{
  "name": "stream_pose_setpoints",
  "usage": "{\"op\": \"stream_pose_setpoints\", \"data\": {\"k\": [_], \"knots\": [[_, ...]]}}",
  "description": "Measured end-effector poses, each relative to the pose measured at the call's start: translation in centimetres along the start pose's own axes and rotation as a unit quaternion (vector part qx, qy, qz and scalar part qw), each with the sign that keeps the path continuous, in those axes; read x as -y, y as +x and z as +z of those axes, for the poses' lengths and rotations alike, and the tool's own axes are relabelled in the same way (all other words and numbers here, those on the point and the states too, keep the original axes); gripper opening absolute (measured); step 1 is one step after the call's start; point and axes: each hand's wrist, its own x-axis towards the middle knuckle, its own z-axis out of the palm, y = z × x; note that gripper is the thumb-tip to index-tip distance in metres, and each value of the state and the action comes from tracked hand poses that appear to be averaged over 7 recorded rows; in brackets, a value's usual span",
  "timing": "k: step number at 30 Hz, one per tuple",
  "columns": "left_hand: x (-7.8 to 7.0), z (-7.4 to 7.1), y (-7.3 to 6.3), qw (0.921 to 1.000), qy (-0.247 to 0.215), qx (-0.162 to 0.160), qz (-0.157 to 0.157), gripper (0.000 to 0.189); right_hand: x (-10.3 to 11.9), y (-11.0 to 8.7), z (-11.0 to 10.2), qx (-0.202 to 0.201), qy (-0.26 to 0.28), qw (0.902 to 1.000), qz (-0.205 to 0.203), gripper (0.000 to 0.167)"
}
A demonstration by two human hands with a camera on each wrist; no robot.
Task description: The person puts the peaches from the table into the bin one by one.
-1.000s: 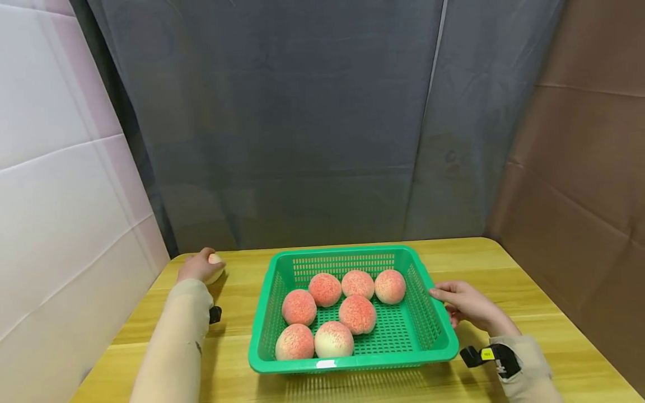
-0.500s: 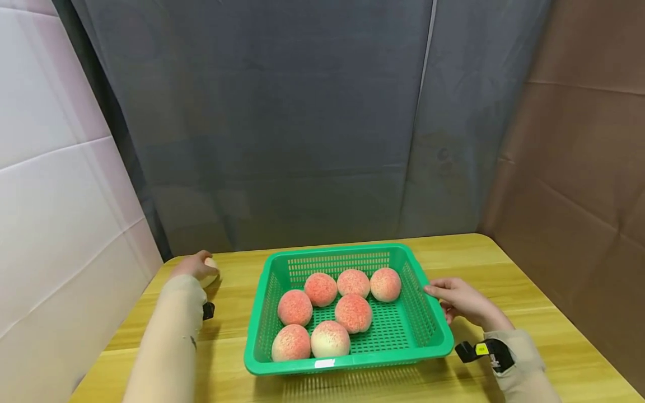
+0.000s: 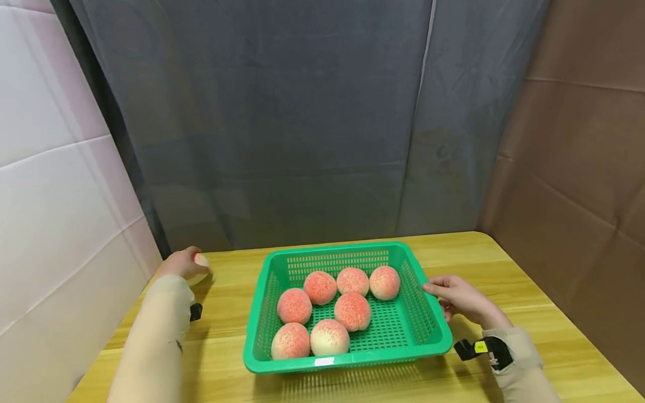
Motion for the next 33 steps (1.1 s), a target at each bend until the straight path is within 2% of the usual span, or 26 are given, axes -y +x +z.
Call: {"op": "stream_pose_setpoints", "data": {"k": [3,6,11,17,24,28,33], "knots": [[-0.1,-1.2,-0.5,0.9999,-0.002,-0.001,0.011,0.067,0.1,0.0,0.0,-0.002,-0.005,1.0000,0.003,0.046],[0.1,-2.1,-0.7,0.9993,-0.033,0.005,0.014,0.065,0.3,0.0,0.1,-0.005,-0.009,0.9999,0.004,0.046],[-0.6,-3.6,-1.0,0.9967,-0.072,0.035,0.013,0.069,0.6,0.0,0.3,-0.002,-0.010,0.9999,0.000,0.045],[-3.4,-6.0,-2.0,0.9933,-0.066,0.085,0.040,0.070,0.7,-0.4,0.2,-0.003,-0.012,0.9999,0.004,0.045],[-6.9,-8.7,-2.5,0.9895,-0.053,0.110,0.078,0.069,0.9,-0.4,-0.3,-0.010,-0.007,0.9999,0.004,0.047],[-8.4,-9.3,-2.5,0.9881,-0.036,0.112,0.099,0.068,0.8,-0.7,-0.4,-0.010,-0.008,0.9999,0.008,0.046],[-10.1,-9.2,-2.8,0.9856,-0.031,0.116,0.119,0.064,1.0,-1.0,-0.7,-0.013,-0.015,0.9998,0.007,0.045]]}}
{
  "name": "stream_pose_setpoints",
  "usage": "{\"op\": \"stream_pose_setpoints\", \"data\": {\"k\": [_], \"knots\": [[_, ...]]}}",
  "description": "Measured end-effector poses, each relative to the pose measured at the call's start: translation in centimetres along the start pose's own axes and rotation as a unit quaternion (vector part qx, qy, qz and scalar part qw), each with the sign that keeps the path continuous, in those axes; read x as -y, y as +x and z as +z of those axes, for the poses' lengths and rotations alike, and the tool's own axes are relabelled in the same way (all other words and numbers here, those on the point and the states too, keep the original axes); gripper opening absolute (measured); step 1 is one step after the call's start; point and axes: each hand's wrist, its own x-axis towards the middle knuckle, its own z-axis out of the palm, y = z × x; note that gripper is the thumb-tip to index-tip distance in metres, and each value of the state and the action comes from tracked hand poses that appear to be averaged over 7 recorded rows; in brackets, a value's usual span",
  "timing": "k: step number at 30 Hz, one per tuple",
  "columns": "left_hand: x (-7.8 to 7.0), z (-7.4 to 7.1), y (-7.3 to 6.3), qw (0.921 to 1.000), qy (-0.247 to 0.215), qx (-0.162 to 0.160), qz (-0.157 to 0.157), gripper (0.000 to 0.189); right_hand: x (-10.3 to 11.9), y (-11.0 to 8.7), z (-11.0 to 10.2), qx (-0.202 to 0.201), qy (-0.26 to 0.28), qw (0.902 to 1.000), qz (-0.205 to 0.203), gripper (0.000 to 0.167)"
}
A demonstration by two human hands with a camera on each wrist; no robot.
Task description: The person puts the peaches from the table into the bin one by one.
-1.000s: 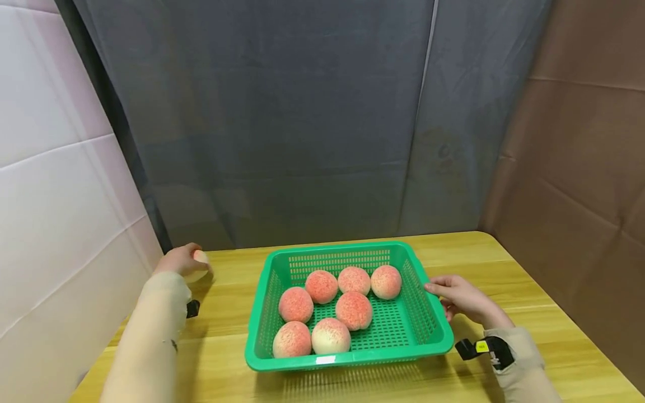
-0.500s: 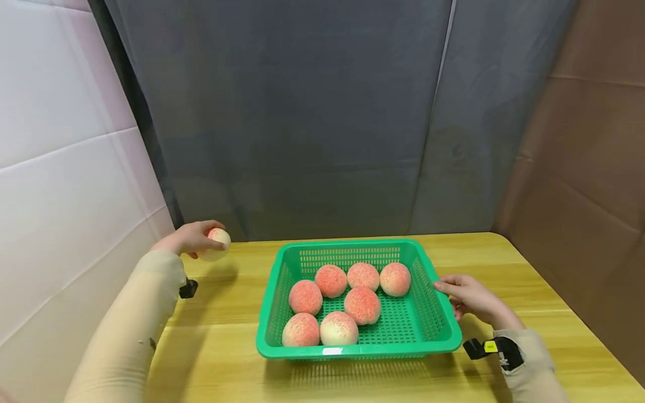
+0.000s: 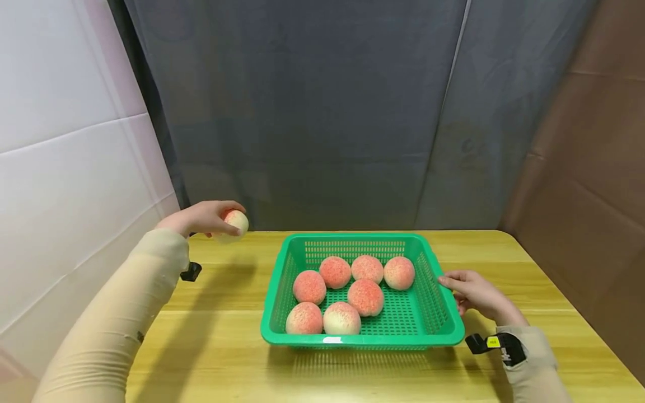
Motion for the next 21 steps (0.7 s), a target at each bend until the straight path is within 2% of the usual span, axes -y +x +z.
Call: {"op": "stream_pose_setpoints", "data": {"k": [4,9,13,16,21], "knots": [[-1.2,0.3,0.2,0.9998,0.007,0.003,0.016,0.059,0.1,0.0,-0.1,-0.002,0.003,1.0000,0.002,0.045],[-2.9,1.1,0.7,0.9990,0.015,0.023,0.035,0.057,-0.1,0.0,0.1,0.005,0.003,1.0000,0.002,0.046],[-4.2,1.5,0.8,0.9973,0.039,0.022,0.058,0.057,0.0,0.2,0.4,0.000,-0.003,1.0000,0.000,0.044],[-5.0,1.7,0.5,0.9957,0.057,0.017,0.071,0.060,0.1,0.5,0.5,-0.005,-0.006,1.0000,0.003,0.045],[-6.5,2.4,0.1,0.9947,0.057,0.023,0.082,0.075,0.2,0.6,0.5,-0.006,-0.011,0.9999,0.007,0.049]]}}
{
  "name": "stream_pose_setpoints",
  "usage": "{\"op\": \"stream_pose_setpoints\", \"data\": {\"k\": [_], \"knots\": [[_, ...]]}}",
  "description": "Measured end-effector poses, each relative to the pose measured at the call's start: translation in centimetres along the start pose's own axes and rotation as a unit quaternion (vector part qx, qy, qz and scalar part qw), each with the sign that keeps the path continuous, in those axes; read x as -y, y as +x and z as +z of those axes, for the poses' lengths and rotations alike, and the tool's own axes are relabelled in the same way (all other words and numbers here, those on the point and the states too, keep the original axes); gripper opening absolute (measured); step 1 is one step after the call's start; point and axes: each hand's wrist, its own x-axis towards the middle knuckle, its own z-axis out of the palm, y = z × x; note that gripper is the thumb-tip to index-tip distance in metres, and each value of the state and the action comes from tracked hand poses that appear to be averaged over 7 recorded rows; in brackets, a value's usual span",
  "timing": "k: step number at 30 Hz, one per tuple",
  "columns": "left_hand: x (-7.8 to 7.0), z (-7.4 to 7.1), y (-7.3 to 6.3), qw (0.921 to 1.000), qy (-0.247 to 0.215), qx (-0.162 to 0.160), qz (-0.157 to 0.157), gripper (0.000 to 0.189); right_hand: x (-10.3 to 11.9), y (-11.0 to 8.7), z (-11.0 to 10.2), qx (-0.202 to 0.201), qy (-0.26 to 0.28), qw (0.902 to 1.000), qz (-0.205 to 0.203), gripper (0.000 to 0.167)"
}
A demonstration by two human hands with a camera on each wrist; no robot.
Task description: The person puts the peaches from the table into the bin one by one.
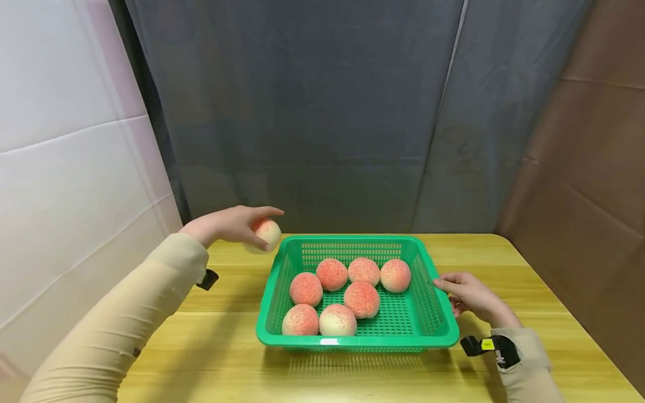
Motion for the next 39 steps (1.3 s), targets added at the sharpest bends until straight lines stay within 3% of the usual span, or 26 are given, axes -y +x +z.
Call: {"op": "stream_pose_setpoints", "data": {"k": [12,21,28,34,39], "knots": [[-3.6,0.5,1.3,0.9984,0.015,0.019,0.051,0.059,-0.2,0.0,-0.4,-0.002,0.003,1.0000,0.002,0.052],[-5.8,0.3,2.6,0.9960,0.030,0.022,0.082,0.057,-0.4,-0.1,-0.6,-0.006,-0.005,1.0000,0.003,0.048],[-7.8,1.2,4.0,0.9911,0.014,0.068,0.113,0.053,-0.3,-0.1,-0.8,-0.012,-0.009,0.9999,0.007,0.047],[-10.2,2.7,5.5,0.9870,0.022,0.096,0.127,0.053,-0.5,-0.5,-0.7,-0.019,-0.009,0.9997,0.012,0.046],[-12.6,3.9,6.8,0.9791,0.013,0.120,0.163,0.055,-0.4,-0.7,-0.7,-0.022,-0.005,0.9997,0.013,0.048]]}}
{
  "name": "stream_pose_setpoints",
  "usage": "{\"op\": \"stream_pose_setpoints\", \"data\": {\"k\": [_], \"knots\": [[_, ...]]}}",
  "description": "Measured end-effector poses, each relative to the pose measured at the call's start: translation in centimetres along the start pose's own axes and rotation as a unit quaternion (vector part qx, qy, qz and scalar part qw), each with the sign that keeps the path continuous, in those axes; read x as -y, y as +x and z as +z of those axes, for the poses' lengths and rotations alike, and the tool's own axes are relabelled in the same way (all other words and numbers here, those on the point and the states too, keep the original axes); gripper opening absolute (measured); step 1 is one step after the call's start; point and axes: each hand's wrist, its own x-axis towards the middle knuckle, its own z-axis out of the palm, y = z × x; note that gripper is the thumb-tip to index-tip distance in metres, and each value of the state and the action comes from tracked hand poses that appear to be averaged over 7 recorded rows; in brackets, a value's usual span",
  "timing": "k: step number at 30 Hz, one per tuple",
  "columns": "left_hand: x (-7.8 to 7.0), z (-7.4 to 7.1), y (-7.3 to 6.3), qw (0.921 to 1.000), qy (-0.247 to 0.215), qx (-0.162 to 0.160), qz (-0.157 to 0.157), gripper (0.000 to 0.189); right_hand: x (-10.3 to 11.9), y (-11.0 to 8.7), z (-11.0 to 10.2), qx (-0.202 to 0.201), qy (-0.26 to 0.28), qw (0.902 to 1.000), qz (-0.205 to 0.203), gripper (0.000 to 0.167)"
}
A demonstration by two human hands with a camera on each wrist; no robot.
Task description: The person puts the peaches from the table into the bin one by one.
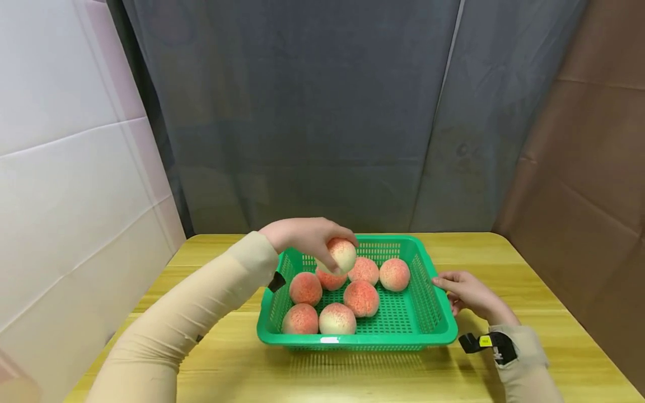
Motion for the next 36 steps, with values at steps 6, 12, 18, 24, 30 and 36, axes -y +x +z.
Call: {"op": "stream_pose_setpoints", "data": {"k": [6,12,18,24,30,36], "knots": [[-2.1,1.1,2.9,0.9971,0.005,0.015,0.075,0.054,0.3,0.1,-0.1,-0.008,-0.002,1.0000,-0.002,0.047],[-3.3,2.5,4.8,0.9931,0.017,0.016,0.115,0.056,0.4,0.9,0.5,-0.001,0.004,1.0000,0.000,0.044],[-4.4,4.2,6.6,0.9888,0.067,0.029,0.130,0.057,0.6,1.2,0.8,0.002,0.005,1.0000,-0.007,0.041],[-5.0,5.8,8.1,0.9850,0.089,0.037,0.143,0.062,0.7,1.0,0.8,-0.001,0.004,1.0000,-0.007,0.042],[-5.4,7.2,8.8,0.9852,0.101,0.043,0.132,0.068,0.7,0.8,0.9,0.001,0.003,1.0000,-0.007,0.043],[-5.4,8.5,9.4,0.9893,0.070,0.057,0.114,0.075,0.7,1.1,1.0,0.000,0.001,1.0000,-0.006,0.045]]}}
